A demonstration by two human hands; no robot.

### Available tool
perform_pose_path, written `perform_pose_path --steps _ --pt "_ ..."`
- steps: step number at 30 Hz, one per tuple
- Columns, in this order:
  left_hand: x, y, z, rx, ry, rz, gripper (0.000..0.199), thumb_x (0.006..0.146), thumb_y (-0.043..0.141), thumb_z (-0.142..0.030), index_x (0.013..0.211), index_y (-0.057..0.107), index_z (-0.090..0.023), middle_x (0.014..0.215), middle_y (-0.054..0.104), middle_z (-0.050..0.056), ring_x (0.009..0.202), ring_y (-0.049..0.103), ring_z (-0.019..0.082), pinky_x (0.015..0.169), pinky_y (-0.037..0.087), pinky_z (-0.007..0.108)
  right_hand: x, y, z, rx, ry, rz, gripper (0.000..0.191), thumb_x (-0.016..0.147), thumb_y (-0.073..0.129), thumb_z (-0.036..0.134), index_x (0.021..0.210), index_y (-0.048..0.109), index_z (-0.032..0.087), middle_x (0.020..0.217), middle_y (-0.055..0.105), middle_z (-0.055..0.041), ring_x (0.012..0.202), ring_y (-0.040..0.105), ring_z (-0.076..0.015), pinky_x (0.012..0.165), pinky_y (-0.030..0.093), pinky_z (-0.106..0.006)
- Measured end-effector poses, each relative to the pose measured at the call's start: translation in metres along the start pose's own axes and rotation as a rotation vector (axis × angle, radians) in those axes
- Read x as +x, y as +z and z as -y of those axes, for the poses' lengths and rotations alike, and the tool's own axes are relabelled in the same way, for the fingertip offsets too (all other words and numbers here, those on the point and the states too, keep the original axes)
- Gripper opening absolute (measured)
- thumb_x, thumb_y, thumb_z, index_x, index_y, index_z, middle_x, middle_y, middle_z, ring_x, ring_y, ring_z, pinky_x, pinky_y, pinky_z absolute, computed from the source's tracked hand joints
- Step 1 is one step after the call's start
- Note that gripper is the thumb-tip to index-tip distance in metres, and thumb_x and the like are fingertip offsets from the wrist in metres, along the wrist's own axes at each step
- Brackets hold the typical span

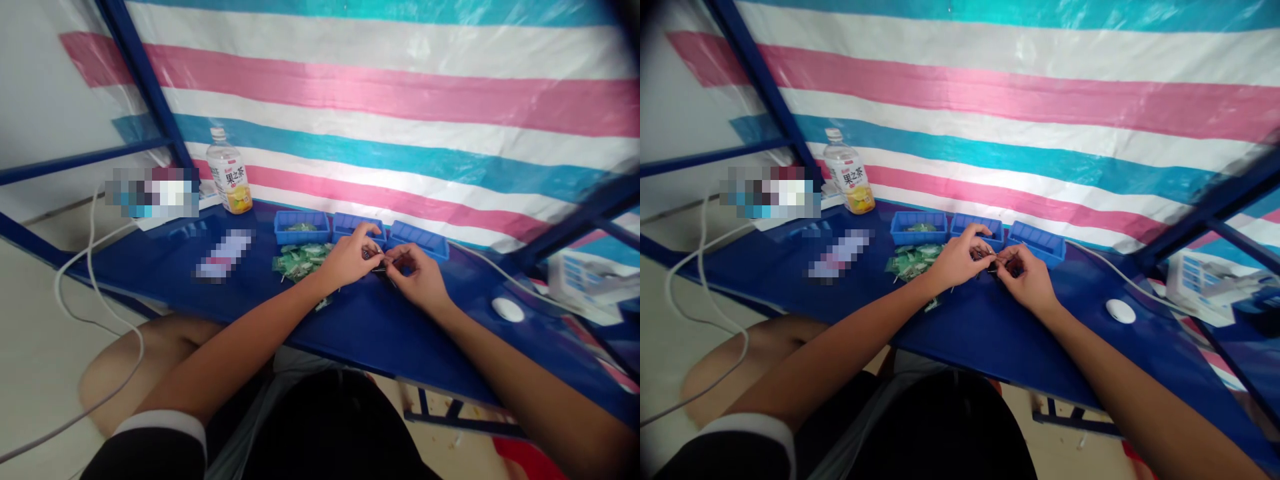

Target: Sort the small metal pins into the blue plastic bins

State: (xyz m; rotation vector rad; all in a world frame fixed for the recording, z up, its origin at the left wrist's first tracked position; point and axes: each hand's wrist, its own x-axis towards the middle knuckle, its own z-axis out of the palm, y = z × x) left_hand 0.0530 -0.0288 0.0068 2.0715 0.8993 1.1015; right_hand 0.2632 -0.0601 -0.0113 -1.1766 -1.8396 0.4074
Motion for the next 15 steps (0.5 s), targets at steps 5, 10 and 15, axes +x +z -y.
perform_pose_path --steps 5,10,15 --pt "0.002 -0.005 0.003 0.042 0.053 -0.051 0.056 0.095 0.07 -0.021 0.146 0.045 -0.022 0.116 0.08 0.008 0.1 0.077 0.02 0.087 0.059 0.033 0.006 -0.001 0.003 -0.049 -0.039 -0.039 0.006 0.091 0.066 0.024 0.097 0.067 0.025 0.095 0.075 -0.0034 0.071 0.067 -0.0186 0.066 0.053 -0.034" --pt "0.002 -0.009 0.008 0.228 0.085 -0.076 0.031 0.104 0.057 -0.025 0.134 0.056 -0.021 0.115 0.078 0.009 0.101 0.075 0.022 0.086 0.058 0.037 0.021 -0.023 -0.011 -0.349 -0.141 -0.178 0.012 0.093 0.063 0.023 0.101 0.072 0.024 0.097 0.075 -0.0075 0.086 0.067 -0.0256 0.081 0.055 -0.043" --pt "0.001 -0.01 0.011 0.421 0.123 -0.056 0.03 0.106 0.053 -0.024 0.135 0.059 -0.02 0.12 0.076 0.01 0.116 0.07 0.028 0.099 0.055 0.044 0.029 -0.042 -0.046 -0.642 -0.189 -0.058 0.023 0.098 0.063 0.035 0.108 0.079 0.021 0.107 0.075 -0.0161 0.105 0.063 -0.0372 0.098 0.05 -0.058"
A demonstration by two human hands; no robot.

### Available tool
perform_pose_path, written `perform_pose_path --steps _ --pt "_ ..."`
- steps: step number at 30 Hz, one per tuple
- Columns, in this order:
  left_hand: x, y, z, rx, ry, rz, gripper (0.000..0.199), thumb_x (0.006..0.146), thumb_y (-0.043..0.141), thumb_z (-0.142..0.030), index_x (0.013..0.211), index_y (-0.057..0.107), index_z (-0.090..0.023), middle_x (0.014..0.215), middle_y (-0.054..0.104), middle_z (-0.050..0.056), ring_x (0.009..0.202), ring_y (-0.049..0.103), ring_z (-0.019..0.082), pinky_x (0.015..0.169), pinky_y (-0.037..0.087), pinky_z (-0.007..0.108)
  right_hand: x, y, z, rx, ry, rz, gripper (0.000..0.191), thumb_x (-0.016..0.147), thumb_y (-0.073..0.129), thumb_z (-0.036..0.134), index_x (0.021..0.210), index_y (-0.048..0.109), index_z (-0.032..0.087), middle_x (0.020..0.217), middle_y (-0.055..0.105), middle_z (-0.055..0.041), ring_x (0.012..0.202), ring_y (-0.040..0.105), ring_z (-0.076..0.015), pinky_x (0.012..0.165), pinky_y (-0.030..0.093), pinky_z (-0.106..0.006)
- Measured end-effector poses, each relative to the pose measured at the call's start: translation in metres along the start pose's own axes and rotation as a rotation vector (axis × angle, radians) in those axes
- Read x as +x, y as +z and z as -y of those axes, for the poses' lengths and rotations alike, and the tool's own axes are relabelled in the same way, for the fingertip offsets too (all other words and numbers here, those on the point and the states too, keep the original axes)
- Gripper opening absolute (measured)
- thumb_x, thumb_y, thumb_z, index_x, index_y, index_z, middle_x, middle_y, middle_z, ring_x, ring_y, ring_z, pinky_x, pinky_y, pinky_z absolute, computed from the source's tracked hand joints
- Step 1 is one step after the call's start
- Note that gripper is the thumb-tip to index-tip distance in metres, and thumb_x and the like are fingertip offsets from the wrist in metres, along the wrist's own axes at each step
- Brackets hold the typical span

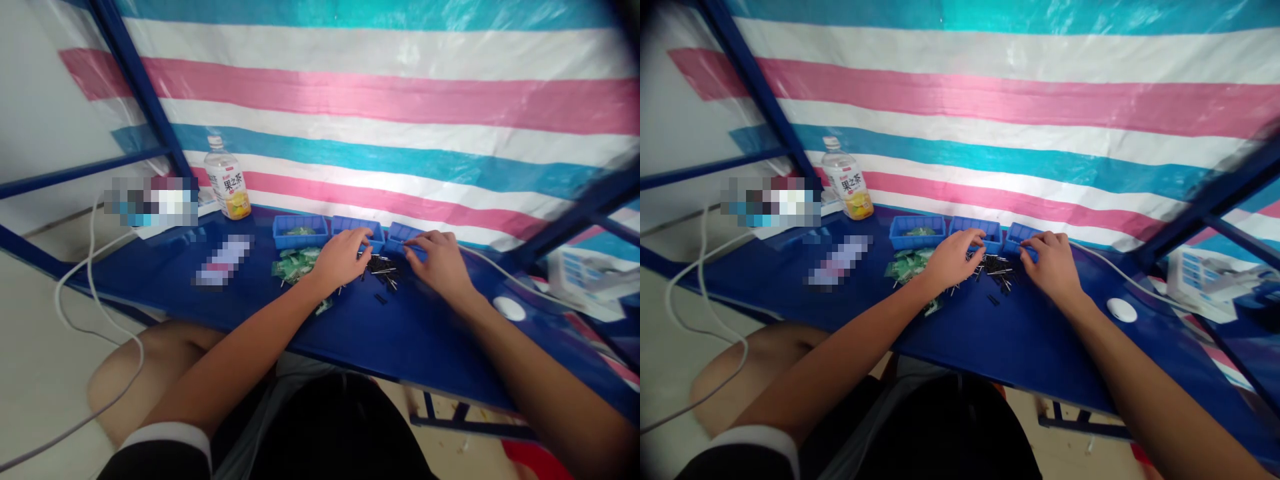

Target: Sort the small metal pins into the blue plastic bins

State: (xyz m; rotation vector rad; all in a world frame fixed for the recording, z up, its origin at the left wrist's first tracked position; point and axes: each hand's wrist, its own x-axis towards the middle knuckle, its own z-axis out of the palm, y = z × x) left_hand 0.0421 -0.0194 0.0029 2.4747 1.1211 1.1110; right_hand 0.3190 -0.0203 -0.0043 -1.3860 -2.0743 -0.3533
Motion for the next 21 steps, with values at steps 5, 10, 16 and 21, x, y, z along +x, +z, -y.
perform_pose_path --steps 5,10,16,21 --pt "0.001 -0.004 0.005 0.191 0.026 -0.006 0.02 0.105 0.052 -0.019 0.12 0.065 -0.019 0.13 0.07 0.011 0.125 0.062 0.03 0.106 0.05 0.049 -0.004 0.009 -0.009 -0.01 0.004 0.094 0.029 0.101 0.058 0.032 0.121 0.077 0.022 0.105 0.077 -0.0138 0.104 0.066 -0.0371 0.097 0.05 -0.059" --pt "0.002 -0.004 0.015 0.28 -0.03 -0.003 0.02 0.099 0.058 -0.013 0.117 0.063 -0.018 0.124 0.071 0.012 0.123 0.061 0.031 0.108 0.045 0.051 -0.004 0.005 -0.001 0.158 -0.003 0.137 0.031 0.102 0.051 0.026 0.121 0.075 0.021 0.112 0.074 -0.0141 0.104 0.071 -0.0334 0.093 0.056 -0.051" --pt "0.002 0.001 0.022 0.292 -0.008 0.039 0.022 0.102 0.052 -0.014 0.112 0.071 -0.019 0.127 0.073 0.009 0.118 0.065 0.029 0.11 0.042 0.052 -0.01 -0.001 0.003 0.209 -0.028 0.181 0.032 0.102 0.05 0.023 0.125 0.072 0.023 0.113 0.072 -0.0133 0.104 0.07 -0.0317 0.094 0.057 -0.05" --pt "0.002 0.001 0.02 0.286 -0.015 0.048 0.025 0.102 0.052 -0.015 0.112 0.075 -0.019 0.128 0.074 0.009 0.12 0.065 0.028 0.111 0.043 0.052 -0.01 -0.008 0.009 0.159 -0.056 0.162 0.028 0.103 0.054 0.03 0.122 0.072 0.022 0.113 0.073 -0.0139 0.107 0.068 -0.0338 0.095 0.055 -0.052"
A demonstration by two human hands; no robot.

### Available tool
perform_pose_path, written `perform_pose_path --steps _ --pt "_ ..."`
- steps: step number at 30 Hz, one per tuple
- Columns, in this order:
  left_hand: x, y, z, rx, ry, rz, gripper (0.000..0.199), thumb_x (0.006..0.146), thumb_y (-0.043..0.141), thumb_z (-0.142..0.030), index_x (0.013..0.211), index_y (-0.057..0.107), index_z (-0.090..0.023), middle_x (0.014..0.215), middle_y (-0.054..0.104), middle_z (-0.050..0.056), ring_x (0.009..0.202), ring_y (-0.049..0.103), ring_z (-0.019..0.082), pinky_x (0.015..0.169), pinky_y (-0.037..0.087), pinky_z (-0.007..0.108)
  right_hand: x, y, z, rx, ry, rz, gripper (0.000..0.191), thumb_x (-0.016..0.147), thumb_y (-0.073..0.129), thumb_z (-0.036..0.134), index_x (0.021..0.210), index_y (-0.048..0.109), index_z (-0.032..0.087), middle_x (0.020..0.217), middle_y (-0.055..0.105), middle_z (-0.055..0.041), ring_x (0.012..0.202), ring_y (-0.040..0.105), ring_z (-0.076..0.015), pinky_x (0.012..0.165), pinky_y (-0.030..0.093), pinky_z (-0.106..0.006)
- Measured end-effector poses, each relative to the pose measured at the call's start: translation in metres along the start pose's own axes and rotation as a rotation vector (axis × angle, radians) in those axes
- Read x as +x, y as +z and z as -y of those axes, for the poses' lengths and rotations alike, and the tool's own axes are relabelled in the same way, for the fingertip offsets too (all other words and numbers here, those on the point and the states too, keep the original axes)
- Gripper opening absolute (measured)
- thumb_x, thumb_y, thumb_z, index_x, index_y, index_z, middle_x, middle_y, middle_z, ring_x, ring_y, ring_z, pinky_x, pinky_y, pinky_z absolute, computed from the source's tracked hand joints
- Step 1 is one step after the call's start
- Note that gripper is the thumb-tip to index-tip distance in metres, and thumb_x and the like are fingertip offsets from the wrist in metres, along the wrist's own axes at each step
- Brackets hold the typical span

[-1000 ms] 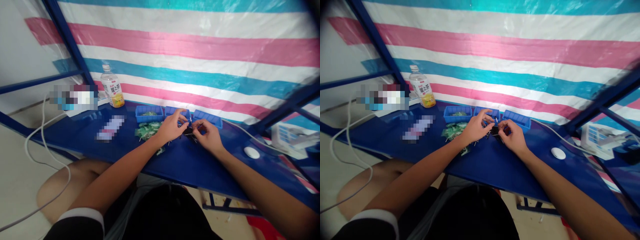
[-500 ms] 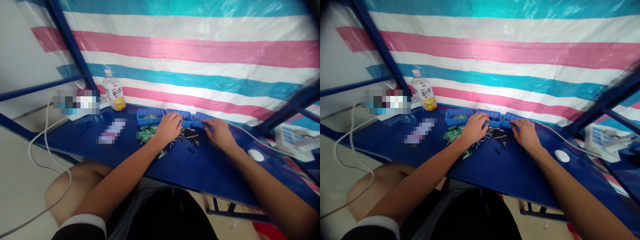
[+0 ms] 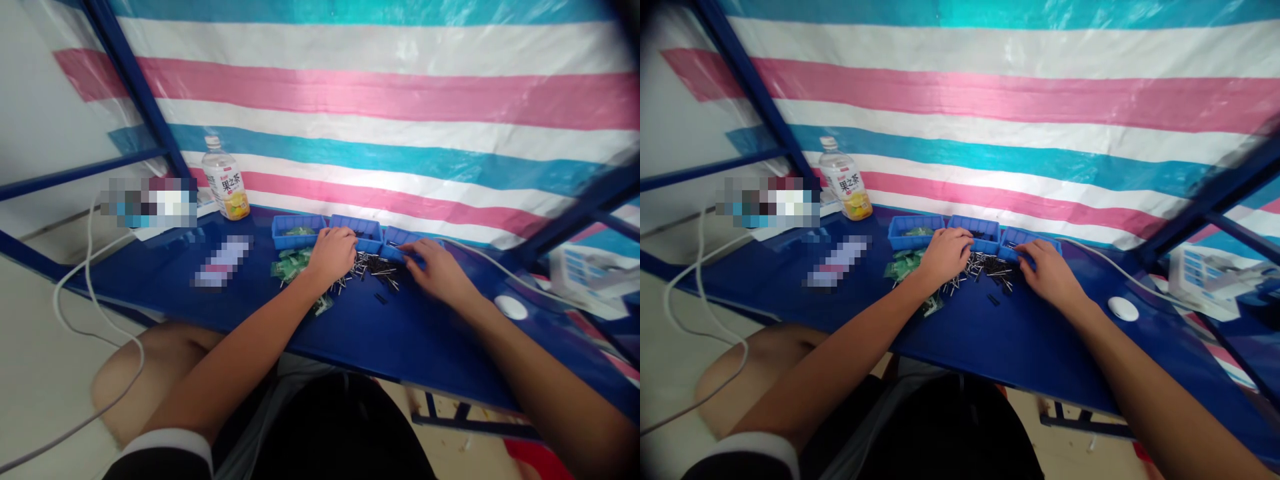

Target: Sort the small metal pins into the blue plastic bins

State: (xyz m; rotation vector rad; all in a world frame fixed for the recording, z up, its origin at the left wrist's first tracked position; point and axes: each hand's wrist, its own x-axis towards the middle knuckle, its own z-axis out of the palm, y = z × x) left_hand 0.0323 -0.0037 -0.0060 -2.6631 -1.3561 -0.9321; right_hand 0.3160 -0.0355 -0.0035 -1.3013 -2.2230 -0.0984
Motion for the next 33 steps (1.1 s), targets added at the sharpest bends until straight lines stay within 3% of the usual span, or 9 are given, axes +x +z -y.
perform_pose_path --steps 2,4,8,13,17,20,24,28,33 --pt "-0.001 0.0 -0.001 -0.005 0.005 -0.011 0.025 0.102 0.053 -0.015 0.113 0.075 -0.018 0.129 0.073 0.01 0.122 0.065 0.029 0.111 0.043 0.052 0.0 -0.006 0.009 -0.053 -0.036 -0.049 0.029 0.103 0.056 0.036 0.121 0.073 0.021 0.116 0.073 -0.0157 0.115 0.065 -0.0368 0.101 0.053 -0.054" --pt "-0.001 0.0 -0.003 -0.019 0.018 -0.041 0.024 0.102 0.054 -0.015 0.115 0.074 -0.018 0.133 0.072 0.01 0.127 0.062 0.029 0.111 0.044 0.052 -0.001 -0.013 0.02 -0.092 -0.008 -0.074 0.031 0.104 0.056 0.043 0.117 0.073 0.022 0.109 0.075 -0.0152 0.109 0.068 -0.0363 0.093 0.054 -0.051" --pt "-0.003 -0.002 -0.009 -0.041 0.083 -0.109 0.019 0.102 0.057 -0.018 0.112 0.074 -0.019 0.132 0.071 0.009 0.133 0.057 0.028 0.111 0.045 0.048 -0.01 -0.025 0.032 -0.126 0.234 0.25 0.047 0.093 0.066 0.07 0.104 0.07 0.025 0.068 0.07 -0.004 0.059 0.065 -0.0269 0.055 0.042 -0.037" --pt "-0.003 -0.006 -0.015 -0.072 0.151 -0.09 0.019 0.103 0.056 -0.017 0.112 0.073 -0.019 0.132 0.07 0.008 0.132 0.057 0.027 0.11 0.046 0.045 -0.022 -0.018 0.027 -0.056 0.292 0.485 0.069 0.064 0.084 0.083 0.094 0.059 0.027 0.067 0.07 -0.0038 0.06 0.067 -0.029 0.052 0.039 -0.035" --pt "-0.003 -0.006 -0.017 -0.087 0.154 -0.06 0.02 0.103 0.055 -0.017 0.111 0.074 -0.019 0.131 0.07 0.008 0.132 0.057 0.027 0.109 0.048 0.045 -0.024 -0.008 0.03 -0.059 0.274 0.478 0.076 0.061 0.083 0.087 0.096 0.055 0.026 0.065 0.068 -0.0019 0.06 0.067 -0.0284 0.053 0.037 -0.034" --pt "-0.003 -0.005 -0.017 -0.095 0.162 -0.049 0.021 0.103 0.055 -0.016 0.112 0.074 -0.019 0.131 0.07 0.009 0.132 0.056 0.027 0.111 0.047 0.045 -0.023 -0.001 0.037 0.015 0.26 0.458 0.065 0.079 0.072 0.084 0.099 0.053 0.026 0.066 0.068 -0.0004 0.058 0.067 -0.0257 0.052 0.036 -0.033" --pt "-0.003 -0.005 -0.018 -0.112 0.162 -0.055 0.021 0.103 0.055 -0.016 0.112 0.074 -0.019 0.13 0.071 0.009 0.132 0.057 0.027 0.111 0.046 0.044 -0.021 0.01 0.044 -0.04 0.234 0.387 0.043 0.1 0.057 0.068 0.107 0.052 0.025 0.069 0.068 -0.0009 0.06 0.069 -0.0255 0.054 0.035 -0.033" --pt "-0.004 -0.006 -0.019 -0.13 0.155 -0.046 0.02 0.102 0.056 -0.017 0.11 0.074 -0.019 0.13 0.071 0.008 0.131 0.057 0.027 0.112 0.046 0.044 -0.02 0.019 0.049 -0.1 0.187 0.341 0.034 0.106 0.052 0.057 0.11 0.054 0.024 0.08 0.073 -0.0042 0.066 0.071 -0.0263 0.054 0.036 -0.033" --pt "-0.004 -0.006 -0.019 -0.133 0.156 -0.042 0.02 0.102 0.056 -0.017 0.111 0.074 -0.019 0.128 0.072 0.008 0.132 0.057 0.027 0.112 0.046 0.043 -0.019 0.022 0.052 -0.103 0.083 0.282 0.027 0.108 0.051 0.048 0.114 0.06 0.024 0.108 0.077 -0.0097 0.083 0.075 -0.0275 0.061 0.046 -0.034"
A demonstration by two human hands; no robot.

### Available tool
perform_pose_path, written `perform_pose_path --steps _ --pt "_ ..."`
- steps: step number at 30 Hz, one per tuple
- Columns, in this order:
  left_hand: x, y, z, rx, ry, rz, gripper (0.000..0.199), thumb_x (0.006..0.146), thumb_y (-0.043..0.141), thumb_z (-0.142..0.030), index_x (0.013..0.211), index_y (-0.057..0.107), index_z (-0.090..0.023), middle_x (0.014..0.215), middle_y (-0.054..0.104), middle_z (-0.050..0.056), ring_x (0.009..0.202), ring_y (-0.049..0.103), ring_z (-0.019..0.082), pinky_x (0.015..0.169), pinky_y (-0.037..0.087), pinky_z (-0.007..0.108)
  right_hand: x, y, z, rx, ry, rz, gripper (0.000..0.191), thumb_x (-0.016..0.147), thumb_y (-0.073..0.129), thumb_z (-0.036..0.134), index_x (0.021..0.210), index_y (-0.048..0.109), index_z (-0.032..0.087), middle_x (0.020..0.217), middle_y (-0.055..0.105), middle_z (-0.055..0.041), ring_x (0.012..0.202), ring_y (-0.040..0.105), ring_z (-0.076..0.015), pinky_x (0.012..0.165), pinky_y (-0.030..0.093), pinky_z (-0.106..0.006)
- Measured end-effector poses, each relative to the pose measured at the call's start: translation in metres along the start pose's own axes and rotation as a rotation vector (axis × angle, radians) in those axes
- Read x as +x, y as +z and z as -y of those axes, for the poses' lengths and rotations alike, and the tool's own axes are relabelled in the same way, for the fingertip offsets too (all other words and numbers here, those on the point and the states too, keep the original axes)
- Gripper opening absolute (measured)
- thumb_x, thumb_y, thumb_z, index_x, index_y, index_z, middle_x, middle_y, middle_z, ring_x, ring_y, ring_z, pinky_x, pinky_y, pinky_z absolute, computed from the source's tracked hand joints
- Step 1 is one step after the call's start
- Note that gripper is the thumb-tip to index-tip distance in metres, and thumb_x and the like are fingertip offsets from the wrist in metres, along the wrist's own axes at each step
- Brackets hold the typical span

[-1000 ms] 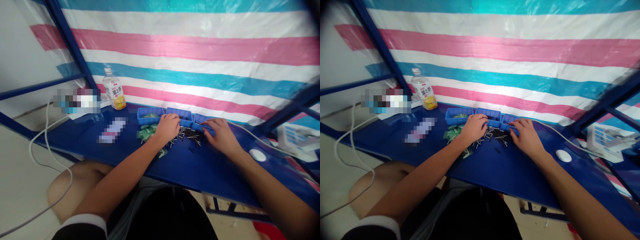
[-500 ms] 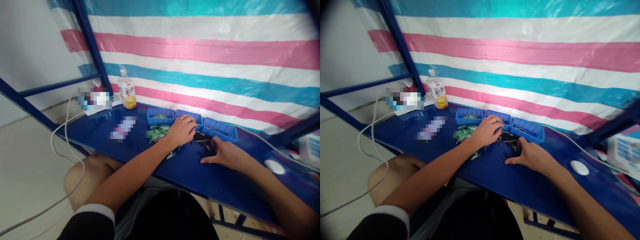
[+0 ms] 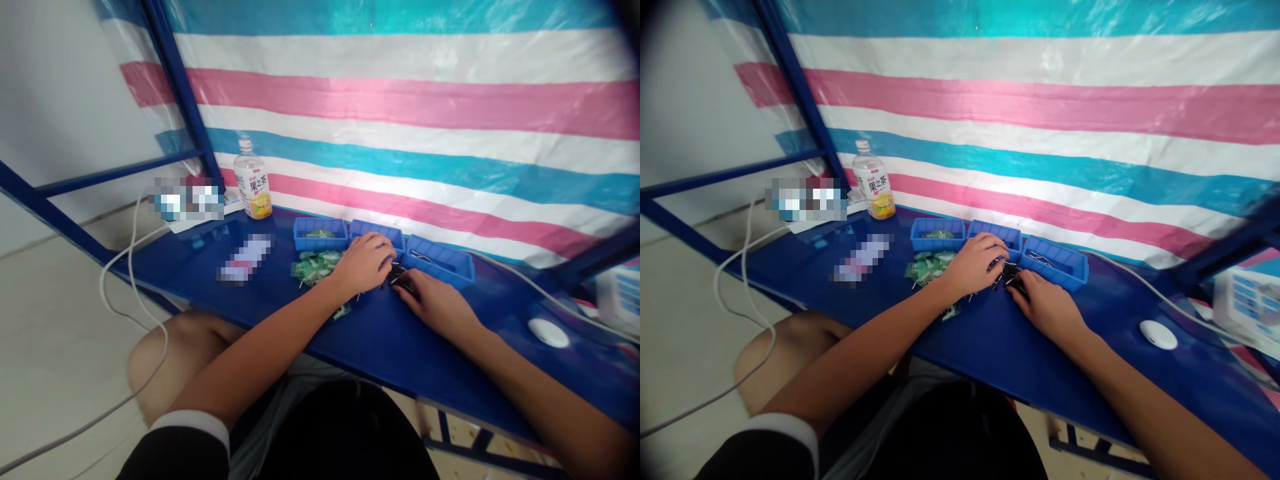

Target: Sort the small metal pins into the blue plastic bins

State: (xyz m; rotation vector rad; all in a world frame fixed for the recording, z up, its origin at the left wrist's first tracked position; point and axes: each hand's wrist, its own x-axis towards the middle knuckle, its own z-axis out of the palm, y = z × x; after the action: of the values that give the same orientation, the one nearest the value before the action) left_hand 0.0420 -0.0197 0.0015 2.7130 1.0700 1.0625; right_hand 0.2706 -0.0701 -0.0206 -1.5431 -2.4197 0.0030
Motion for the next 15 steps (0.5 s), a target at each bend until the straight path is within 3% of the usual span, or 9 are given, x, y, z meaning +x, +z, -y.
perform_pose_path --steps 10,15 --pt "0.0 0.002 0.0 -0.028 0.009 0.026 0.021 0.101 0.057 -0.017 0.113 0.074 -0.019 0.127 0.073 0.009 0.132 0.057 0.029 0.114 0.048 0.045 0.003 -0.001 -0.012 0.108 -0.121 -0.07 0.027 0.108 0.051 0.039 0.116 0.072 0.024 0.108 0.074 -0.0101 0.086 0.075 -0.0258 0.077 0.058 -0.038" --pt "-0.001 0.007 0.001 -0.067 0.029 0.016 0.028 0.103 0.056 -0.019 0.125 0.073 -0.017 0.126 0.075 0.01 0.132 0.058 0.028 0.117 0.048 0.044 0.005 -0.01 -0.014 0.182 -0.099 -0.195 0.022 0.106 0.056 0.038 0.109 0.073 0.024 0.102 0.076 -0.0083 0.082 0.073 -0.0247 0.076 0.058 -0.039"
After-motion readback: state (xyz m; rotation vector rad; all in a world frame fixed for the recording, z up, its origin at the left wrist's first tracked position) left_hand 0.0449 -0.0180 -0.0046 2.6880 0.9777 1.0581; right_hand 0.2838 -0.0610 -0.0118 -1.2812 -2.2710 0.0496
